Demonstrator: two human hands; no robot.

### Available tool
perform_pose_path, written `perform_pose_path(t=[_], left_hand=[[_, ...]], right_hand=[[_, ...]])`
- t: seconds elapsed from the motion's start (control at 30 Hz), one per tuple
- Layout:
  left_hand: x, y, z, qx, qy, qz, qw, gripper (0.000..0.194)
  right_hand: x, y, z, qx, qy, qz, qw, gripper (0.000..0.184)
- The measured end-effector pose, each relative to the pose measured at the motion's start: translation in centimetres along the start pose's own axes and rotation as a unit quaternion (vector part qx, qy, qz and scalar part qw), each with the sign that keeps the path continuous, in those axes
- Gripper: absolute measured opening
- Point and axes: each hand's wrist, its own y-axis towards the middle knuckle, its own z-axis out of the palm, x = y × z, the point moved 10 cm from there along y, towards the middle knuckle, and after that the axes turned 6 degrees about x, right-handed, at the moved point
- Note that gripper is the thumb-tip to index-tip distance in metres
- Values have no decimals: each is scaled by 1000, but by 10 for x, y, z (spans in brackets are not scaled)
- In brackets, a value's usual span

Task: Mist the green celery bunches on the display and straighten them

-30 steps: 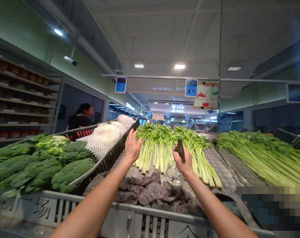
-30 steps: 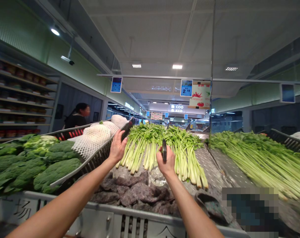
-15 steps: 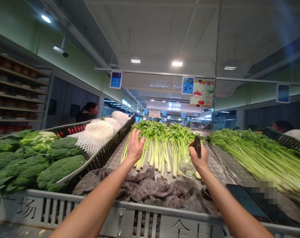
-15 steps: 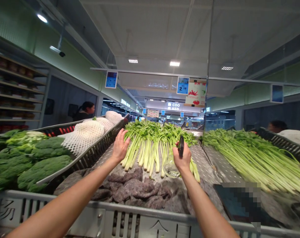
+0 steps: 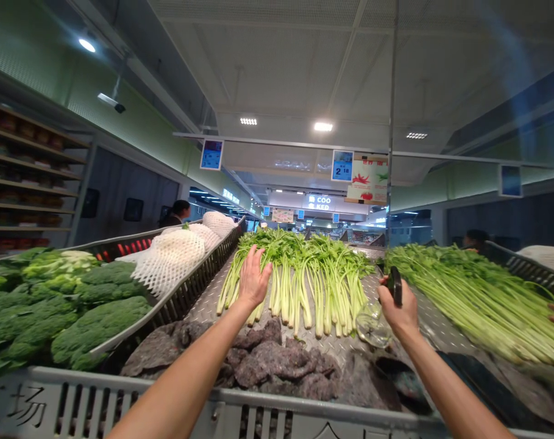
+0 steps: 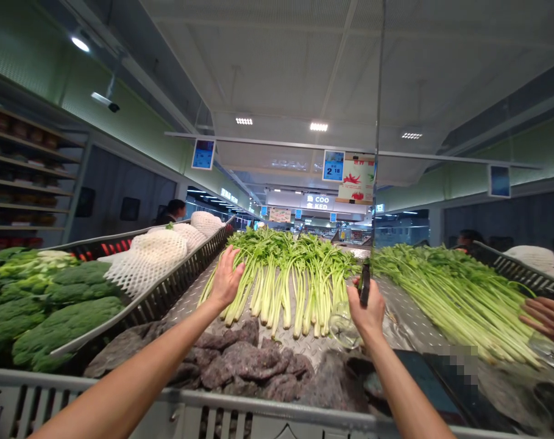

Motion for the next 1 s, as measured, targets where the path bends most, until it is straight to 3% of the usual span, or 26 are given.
perform_pose_path(t=[0.27, 0.5, 0.7, 1.0], left_hand=[[-10, -4, 4, 2, -16, -6, 1000, 45], [-30, -5, 8, 25, -12, 2, 1000, 45], [-27, -3, 2, 24, -8, 5, 1000, 45], [-16, 3, -14, 7, -1, 0, 1000, 44]], right_hand=[[-3, -8, 1, 65, -41, -19, 997, 27], [-3, -9, -7, 35, -40, -7, 999, 30], [8, -1, -16, -1, -17, -2, 1000, 33], [46, -6, 19, 52, 22, -39, 998, 29]])
